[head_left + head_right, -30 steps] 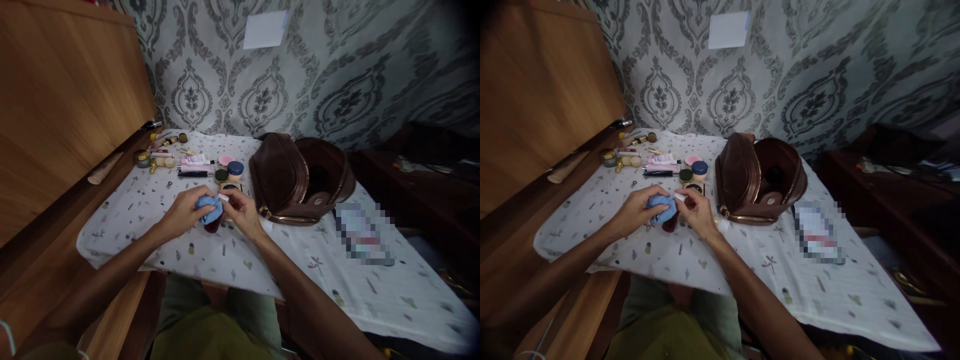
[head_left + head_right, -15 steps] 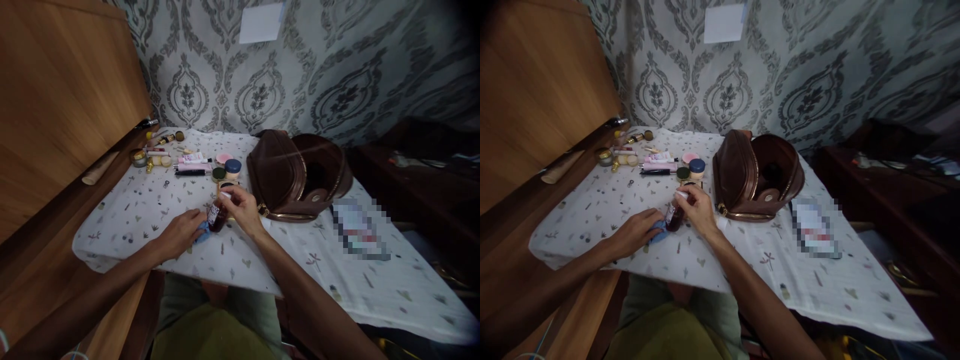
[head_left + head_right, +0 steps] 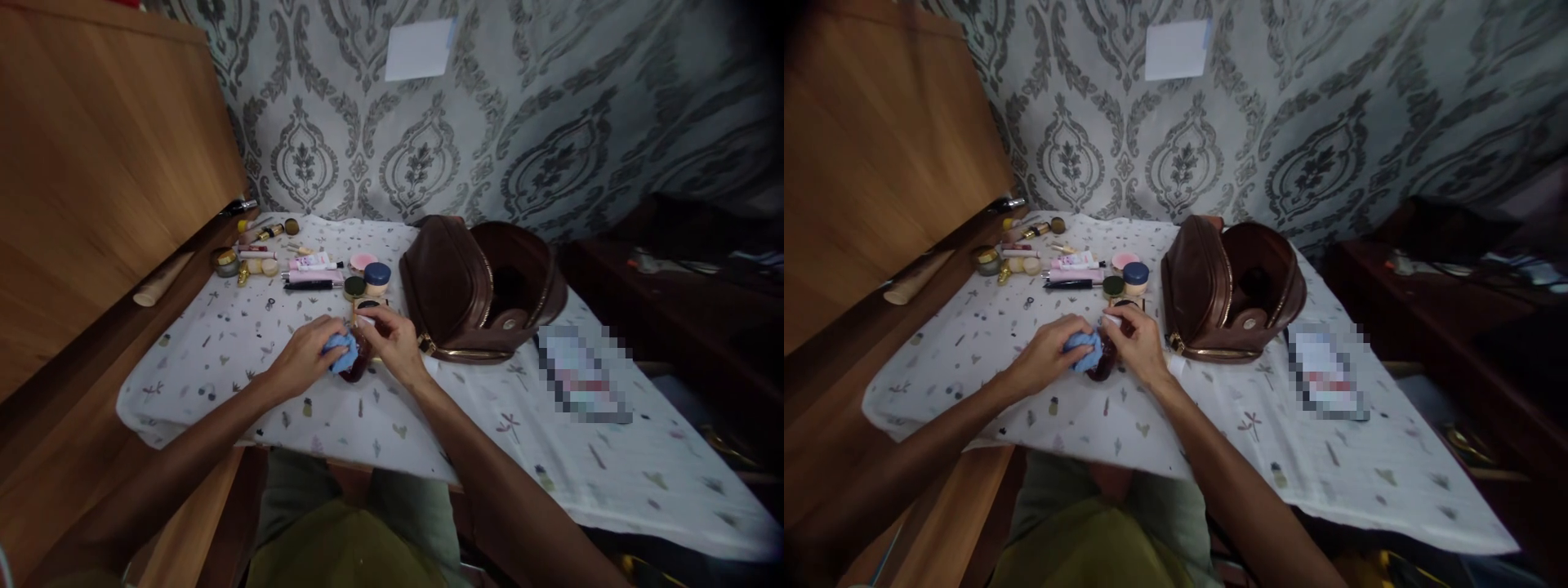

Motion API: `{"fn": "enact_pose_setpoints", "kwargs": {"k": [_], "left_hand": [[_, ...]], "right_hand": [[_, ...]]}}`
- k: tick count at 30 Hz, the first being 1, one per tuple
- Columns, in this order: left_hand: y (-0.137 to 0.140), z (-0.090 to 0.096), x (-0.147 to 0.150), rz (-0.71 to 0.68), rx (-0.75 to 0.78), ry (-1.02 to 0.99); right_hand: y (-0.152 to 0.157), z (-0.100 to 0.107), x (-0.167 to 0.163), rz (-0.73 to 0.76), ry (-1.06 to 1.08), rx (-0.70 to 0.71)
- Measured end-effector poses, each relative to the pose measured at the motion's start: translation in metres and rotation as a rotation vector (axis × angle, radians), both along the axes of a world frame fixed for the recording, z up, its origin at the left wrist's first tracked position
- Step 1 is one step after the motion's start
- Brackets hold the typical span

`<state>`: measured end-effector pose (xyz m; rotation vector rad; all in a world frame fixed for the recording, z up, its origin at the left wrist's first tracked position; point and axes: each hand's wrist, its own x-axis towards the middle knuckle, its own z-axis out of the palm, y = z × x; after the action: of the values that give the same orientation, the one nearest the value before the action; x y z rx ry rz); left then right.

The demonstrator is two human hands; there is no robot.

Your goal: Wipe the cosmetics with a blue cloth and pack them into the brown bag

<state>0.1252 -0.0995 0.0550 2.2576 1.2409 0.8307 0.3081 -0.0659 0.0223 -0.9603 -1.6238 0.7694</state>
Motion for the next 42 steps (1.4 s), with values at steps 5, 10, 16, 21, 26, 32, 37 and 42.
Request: {"fn": "enact_pose_setpoints", "kwargs": {"k": [5, 10, 16, 21, 26, 32, 37, 42], "left_hand": [[-0.015, -0.018, -0.022, -0.066, -0.109, 0.107], [-0.008, -0.004, -0.026, -0.05, -0.092, 0.075], [0.008, 0.01, -0.007, 0.071, -0.118, -0.166], [0.003, -0.012, -0.009, 0.068, -0.269, -0.174], [-0.009, -0.027, -0.017, 0.016, -0.397, -0.182], [-0.01, -0.025, -0.018, 0.027, -0.426, -0.274], [-0.017, -0.02, -0.01, -0.058, -0.577, -0.501], [-0.019, -0.022, -0.002, 0.009, -0.59, -0.548]], "right_hand": [[0.0, 0.0, 0.001, -0.011, -0.029, -0.001], [-0.001, 0.002, 0.002, 0.016, -0.031, 0.002], [-0.004, 0.009, 0.004, 0.146, -0.091, 0.044], [-0.004, 0.009, 0.006, 0.144, -0.124, 0.039], [-0.003, 0.005, 0.005, 0.132, -0.085, 0.026], [-0.002, 0.007, 0.003, 0.059, 0.085, -0.019], [-0.004, 0.009, 0.004, 0.029, 0.266, -0.082], [-0.004, 0.007, 0.002, 0.031, 0.297, -0.11]]}}
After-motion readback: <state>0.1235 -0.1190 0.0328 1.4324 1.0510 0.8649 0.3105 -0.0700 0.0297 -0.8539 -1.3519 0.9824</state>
